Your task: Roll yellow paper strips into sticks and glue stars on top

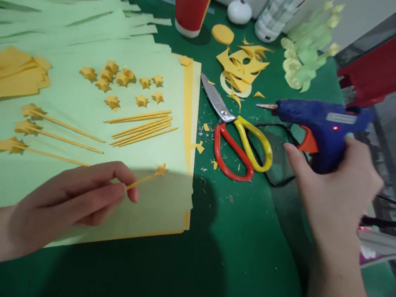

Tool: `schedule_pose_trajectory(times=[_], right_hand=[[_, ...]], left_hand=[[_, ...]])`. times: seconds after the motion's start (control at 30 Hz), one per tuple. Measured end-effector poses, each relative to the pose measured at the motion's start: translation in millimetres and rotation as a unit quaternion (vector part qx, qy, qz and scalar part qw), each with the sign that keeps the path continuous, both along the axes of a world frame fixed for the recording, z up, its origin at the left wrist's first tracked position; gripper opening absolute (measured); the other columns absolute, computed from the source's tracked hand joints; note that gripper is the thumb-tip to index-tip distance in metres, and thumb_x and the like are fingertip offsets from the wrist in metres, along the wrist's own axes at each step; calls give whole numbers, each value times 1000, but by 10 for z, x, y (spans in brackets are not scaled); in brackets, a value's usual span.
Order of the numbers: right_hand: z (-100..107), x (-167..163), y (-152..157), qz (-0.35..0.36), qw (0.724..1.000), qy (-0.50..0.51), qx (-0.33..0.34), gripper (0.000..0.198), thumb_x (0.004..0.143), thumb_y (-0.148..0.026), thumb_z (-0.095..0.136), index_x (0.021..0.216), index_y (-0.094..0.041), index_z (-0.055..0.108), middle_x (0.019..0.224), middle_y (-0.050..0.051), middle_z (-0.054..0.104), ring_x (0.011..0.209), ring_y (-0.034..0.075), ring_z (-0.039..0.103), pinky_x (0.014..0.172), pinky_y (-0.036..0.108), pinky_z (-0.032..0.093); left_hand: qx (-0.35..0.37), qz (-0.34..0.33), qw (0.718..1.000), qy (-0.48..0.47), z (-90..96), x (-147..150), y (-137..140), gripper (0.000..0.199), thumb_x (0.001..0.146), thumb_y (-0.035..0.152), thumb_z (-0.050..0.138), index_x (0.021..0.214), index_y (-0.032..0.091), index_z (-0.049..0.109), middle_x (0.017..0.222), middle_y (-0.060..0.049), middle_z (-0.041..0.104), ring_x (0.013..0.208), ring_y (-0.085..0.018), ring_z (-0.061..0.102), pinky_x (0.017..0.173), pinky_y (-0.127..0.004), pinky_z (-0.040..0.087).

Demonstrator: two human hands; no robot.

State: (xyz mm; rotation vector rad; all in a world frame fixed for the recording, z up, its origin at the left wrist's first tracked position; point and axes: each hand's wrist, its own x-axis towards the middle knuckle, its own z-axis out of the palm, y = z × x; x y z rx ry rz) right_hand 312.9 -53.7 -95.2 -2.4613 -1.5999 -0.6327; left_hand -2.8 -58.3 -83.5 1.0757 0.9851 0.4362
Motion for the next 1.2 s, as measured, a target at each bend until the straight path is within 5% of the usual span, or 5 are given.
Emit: schedule_pose_trajectory(times=[0.33,0.5,0.83,1.03,1.2], right_hand=[[81,-253,174,61,998,12,-15,76,61,-53,68,113,2,56,114,32,49,109,42,43,85,51,37],[36,-1079,-52,465,863,181,-80,22,81,-29,56,94,-13,61,90,10,63,83,20,56,76,34,46],[68,-1307,45,475,792,377,-76,8,82,-21,54,85,-16,58,72,3,61,61,10,56,55,23,48],[94,-1302,86,240,480,832,-140,10,78,-17,59,87,-23,60,77,-3,62,67,6,61,46,11,47],[43,-1338,86,203,393,885,-146,16,75,-11,62,79,-25,65,88,-5,64,80,4,63,59,7,51]], left_hand=[[35,-15,997,-69,-128,-74,18,22,90,34,35,79,20,49,46,9,32,40,-5,18,36,-17,13],[48,-9,996,-68,-139,-70,41,23,91,33,35,80,19,48,47,9,33,40,-5,20,36,-15,16],[56,16,994,-88,-85,-70,7,23,90,33,33,80,17,46,47,9,32,40,-5,19,37,-18,14],[51,30,995,-78,-27,-54,10,20,88,32,33,79,17,44,46,10,32,41,-5,20,39,-19,15],[50,35,994,-86,-50,-39,11,19,87,32,34,78,17,44,45,11,29,40,-5,20,39,-18,16]])
